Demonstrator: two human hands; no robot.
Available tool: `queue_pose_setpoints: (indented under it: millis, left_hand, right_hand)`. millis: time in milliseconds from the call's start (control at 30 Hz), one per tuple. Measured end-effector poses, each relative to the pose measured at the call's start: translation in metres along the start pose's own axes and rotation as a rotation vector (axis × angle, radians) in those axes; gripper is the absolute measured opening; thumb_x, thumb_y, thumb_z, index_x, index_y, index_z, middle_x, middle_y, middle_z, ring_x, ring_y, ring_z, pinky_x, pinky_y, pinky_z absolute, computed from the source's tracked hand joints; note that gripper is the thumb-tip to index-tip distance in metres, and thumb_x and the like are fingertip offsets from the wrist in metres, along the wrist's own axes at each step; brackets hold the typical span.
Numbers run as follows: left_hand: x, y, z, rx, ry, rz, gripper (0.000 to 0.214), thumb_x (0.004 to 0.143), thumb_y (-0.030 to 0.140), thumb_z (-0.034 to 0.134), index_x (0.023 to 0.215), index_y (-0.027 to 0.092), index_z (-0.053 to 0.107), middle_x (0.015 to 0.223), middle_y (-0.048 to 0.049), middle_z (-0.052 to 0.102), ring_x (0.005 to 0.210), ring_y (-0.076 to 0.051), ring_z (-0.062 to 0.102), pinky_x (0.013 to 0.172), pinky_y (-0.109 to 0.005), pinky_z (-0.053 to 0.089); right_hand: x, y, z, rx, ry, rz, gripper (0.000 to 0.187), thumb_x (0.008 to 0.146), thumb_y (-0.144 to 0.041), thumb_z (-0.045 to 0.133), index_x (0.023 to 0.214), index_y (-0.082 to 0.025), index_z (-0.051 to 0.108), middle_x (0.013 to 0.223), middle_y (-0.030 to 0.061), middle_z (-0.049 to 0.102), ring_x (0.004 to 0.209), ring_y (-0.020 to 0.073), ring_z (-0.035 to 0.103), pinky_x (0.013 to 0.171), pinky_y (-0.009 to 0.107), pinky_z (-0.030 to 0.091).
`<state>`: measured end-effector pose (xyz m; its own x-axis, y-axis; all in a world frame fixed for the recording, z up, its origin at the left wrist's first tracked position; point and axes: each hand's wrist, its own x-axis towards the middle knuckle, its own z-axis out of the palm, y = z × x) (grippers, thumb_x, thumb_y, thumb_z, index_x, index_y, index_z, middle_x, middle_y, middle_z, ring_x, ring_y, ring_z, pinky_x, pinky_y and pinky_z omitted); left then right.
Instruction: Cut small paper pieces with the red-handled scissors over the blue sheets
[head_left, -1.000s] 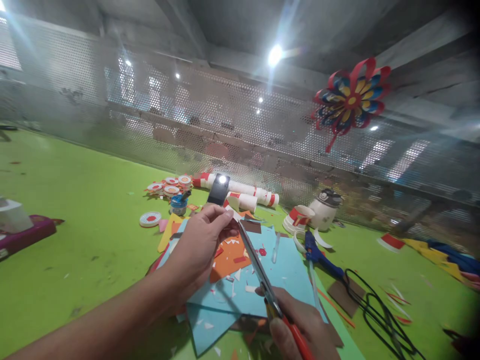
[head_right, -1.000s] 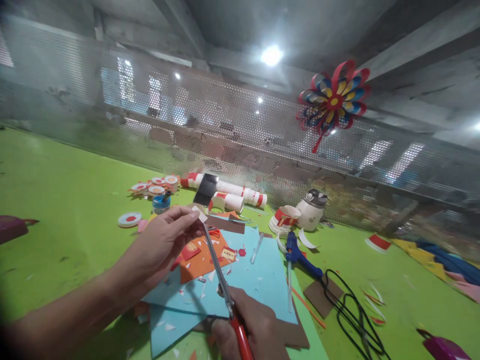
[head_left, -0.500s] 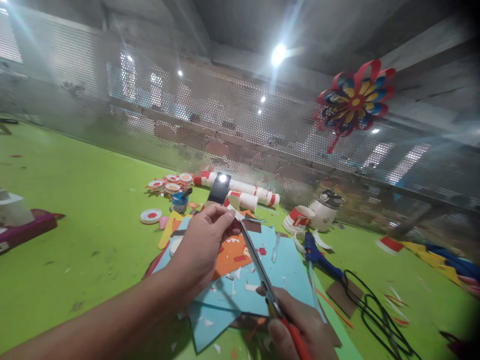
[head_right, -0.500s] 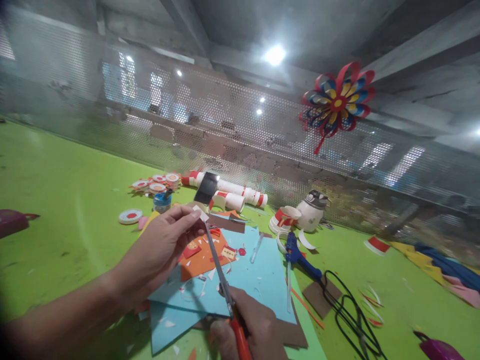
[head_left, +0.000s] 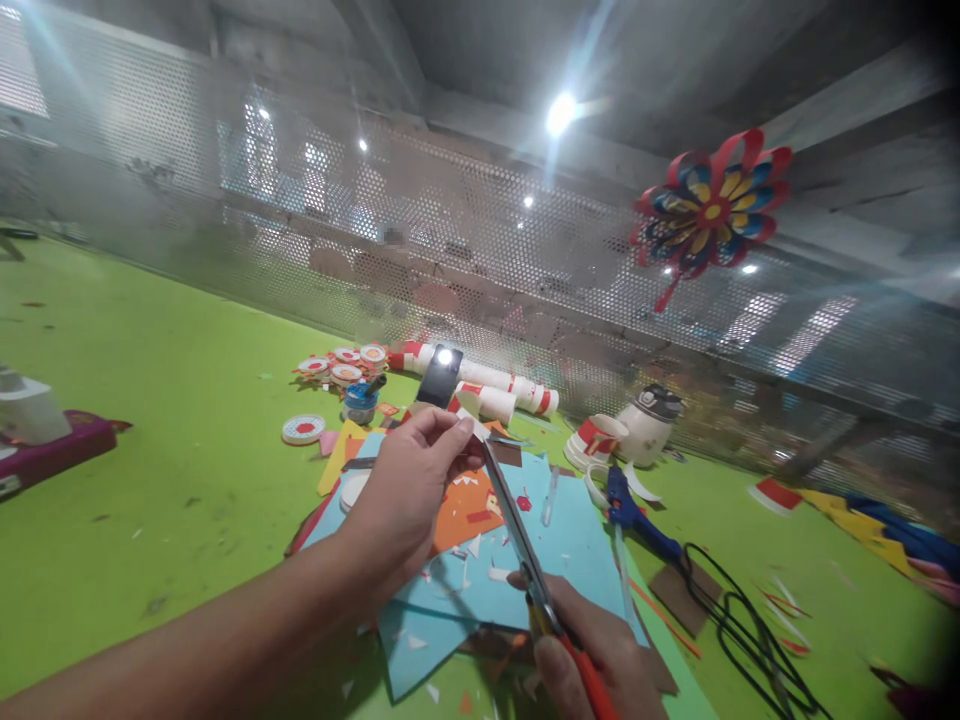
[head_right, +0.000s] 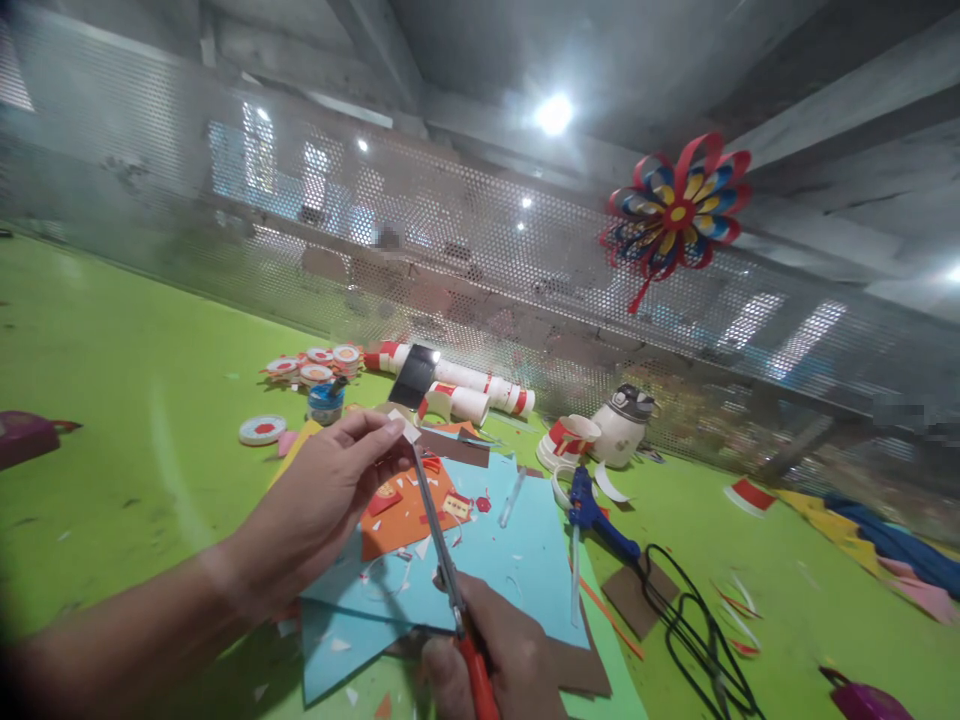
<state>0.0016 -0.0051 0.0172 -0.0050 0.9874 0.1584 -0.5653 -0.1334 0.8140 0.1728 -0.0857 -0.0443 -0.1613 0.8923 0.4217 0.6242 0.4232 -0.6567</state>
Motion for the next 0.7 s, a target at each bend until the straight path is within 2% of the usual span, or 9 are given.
queue_pose_setpoints:
  millis: [300, 500, 700]
  left_hand:
    - [-0.0016, 0.0005, 0.0005, 0.013, 0.001, -0.007, 0.015, 0.078, 0.024, 0.061, 0.071, 0.014, 0.053, 0.072, -0.0017, 0.058, 0.069, -0.013, 0.054, 0.077, -0.032, 0.043]
    - [-0.0021, 0.001, 0.0006, 0.01, -0.008, 0.006, 0.014, 0.08, 0.024, 0.06, 0.072, 0.014, 0.053, 0.072, -0.0014, 0.057, 0.069, -0.012, 0.054, 0.077, -0.032, 0.044]
    - [-0.003, 0.0019, 0.0018, 0.011, 0.002, 0.001, 0.014, 0.08, 0.023, 0.059, 0.071, 0.013, 0.053, 0.071, -0.0008, 0.058, 0.067, -0.011, 0.053, 0.074, -0.028, 0.044]
  right_hand:
    - [0.0011, 0.0022, 0.0051, 0.004, 0.074, -0.07, 0.054, 0.087, -0.063, 0.037, 0.1, -0.021, 0.066, 0.065, 0.0023, 0.067, 0.057, 0.0187, 0.064, 0.053, 0.023, 0.046]
    - [0.0016, 0.002, 0.0056, -0.003, 0.063, -0.073, 0.055, 0.088, -0.062, 0.035, 0.098, -0.019, 0.068, 0.06, 0.0035, 0.066, 0.054, 0.0195, 0.064, 0.05, 0.022, 0.049]
    - [0.0021, 0.0001, 0.0063, -0.042, 0.083, -0.093, 0.055, 0.089, -0.059, 0.035, 0.098, -0.017, 0.068, 0.059, 0.0025, 0.065, 0.047, 0.0155, 0.058, 0.047, 0.021, 0.047]
